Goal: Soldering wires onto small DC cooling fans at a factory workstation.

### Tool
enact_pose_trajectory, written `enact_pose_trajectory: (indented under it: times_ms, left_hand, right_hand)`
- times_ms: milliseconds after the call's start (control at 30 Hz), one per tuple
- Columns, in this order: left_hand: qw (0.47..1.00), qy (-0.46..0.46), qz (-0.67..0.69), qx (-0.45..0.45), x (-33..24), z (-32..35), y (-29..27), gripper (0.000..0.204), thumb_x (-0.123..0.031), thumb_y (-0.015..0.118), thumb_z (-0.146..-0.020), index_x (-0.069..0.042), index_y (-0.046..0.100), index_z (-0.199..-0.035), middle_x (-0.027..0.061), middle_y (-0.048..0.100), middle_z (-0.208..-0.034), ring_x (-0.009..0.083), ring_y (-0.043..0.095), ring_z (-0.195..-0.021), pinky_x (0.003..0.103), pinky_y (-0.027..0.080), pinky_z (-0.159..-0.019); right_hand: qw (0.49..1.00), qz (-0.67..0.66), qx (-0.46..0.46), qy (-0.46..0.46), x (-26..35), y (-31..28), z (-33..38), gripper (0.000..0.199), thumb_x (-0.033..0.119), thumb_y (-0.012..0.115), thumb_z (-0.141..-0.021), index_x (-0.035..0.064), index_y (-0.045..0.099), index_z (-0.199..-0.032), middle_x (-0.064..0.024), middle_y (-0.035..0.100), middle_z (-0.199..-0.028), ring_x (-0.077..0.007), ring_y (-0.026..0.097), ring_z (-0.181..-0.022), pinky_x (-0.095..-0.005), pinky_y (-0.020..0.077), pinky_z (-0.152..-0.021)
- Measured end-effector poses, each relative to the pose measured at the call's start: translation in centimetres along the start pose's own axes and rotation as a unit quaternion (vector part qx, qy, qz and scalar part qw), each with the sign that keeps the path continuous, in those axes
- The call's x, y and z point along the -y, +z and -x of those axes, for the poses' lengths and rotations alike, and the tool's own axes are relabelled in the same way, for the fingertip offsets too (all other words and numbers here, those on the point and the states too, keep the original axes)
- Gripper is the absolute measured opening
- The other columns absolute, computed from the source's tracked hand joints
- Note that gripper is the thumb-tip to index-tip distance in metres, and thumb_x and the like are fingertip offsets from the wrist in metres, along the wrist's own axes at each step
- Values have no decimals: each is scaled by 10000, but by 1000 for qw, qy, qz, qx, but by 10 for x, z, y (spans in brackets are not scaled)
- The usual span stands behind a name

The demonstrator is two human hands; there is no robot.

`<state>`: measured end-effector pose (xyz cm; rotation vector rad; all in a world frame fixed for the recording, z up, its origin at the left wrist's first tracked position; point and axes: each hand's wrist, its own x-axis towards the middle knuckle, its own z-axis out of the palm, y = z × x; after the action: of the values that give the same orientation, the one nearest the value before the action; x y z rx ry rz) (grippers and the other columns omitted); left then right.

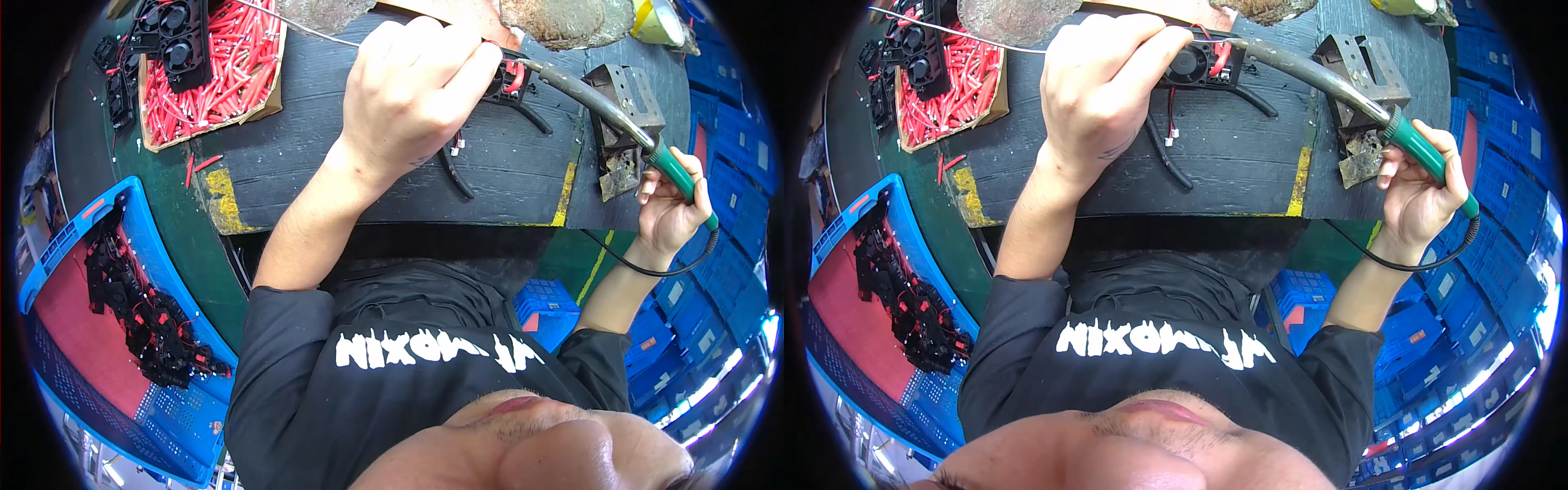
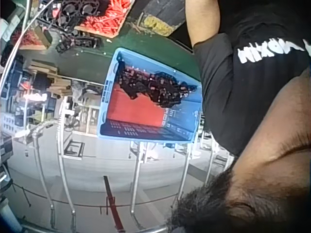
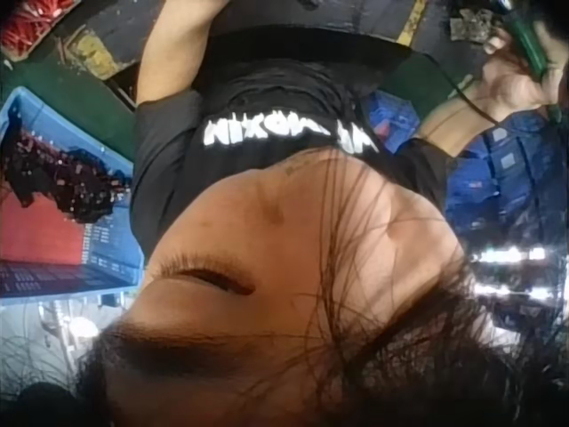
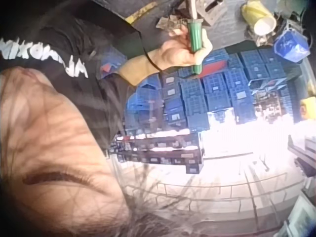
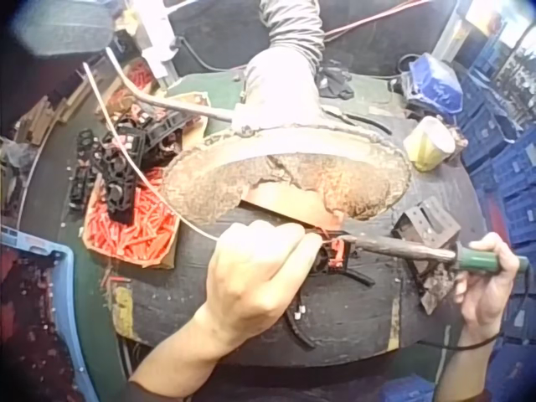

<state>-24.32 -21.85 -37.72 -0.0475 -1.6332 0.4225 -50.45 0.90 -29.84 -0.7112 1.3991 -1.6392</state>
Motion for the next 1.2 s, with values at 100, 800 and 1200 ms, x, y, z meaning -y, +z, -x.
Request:
enact_pose_trajectory:
  times_ms: [100,800,1200]
  left_hand:
    - [1000,-10,1,4,0,-1,-1,281,-109,635,-729,16,670,-978,100,643,-918,225,584,-697,337,413,-593]
    - [920,-252,55,296,-17,-38,-46,254,17,700,-680,-33,720,-928,73,672,-867,236,627,-716,328,484,-625]
    - [941,-220,18,255,-14,-36,-50,272,-29,699,-680,-87,731,-944,41,673,-903,207,627,-787,319,472,-700]
  right_hand:
    - [1000,5,6,-4,2,0,-1,521,390,318,-992,-45,583,-1103,-202,674,-796,-203,620,-561,-265,493,-463]
    - [999,-18,-32,9,-13,-5,10,497,408,351,-986,-14,587,-1101,-178,660,-802,-187,619,-576,-245,467,-450]
    - [998,-45,-33,14,-17,-5,18,510,393,355,-978,-44,584,-1108,-204,680,-812,-205,640,-595,-277,507,-485]
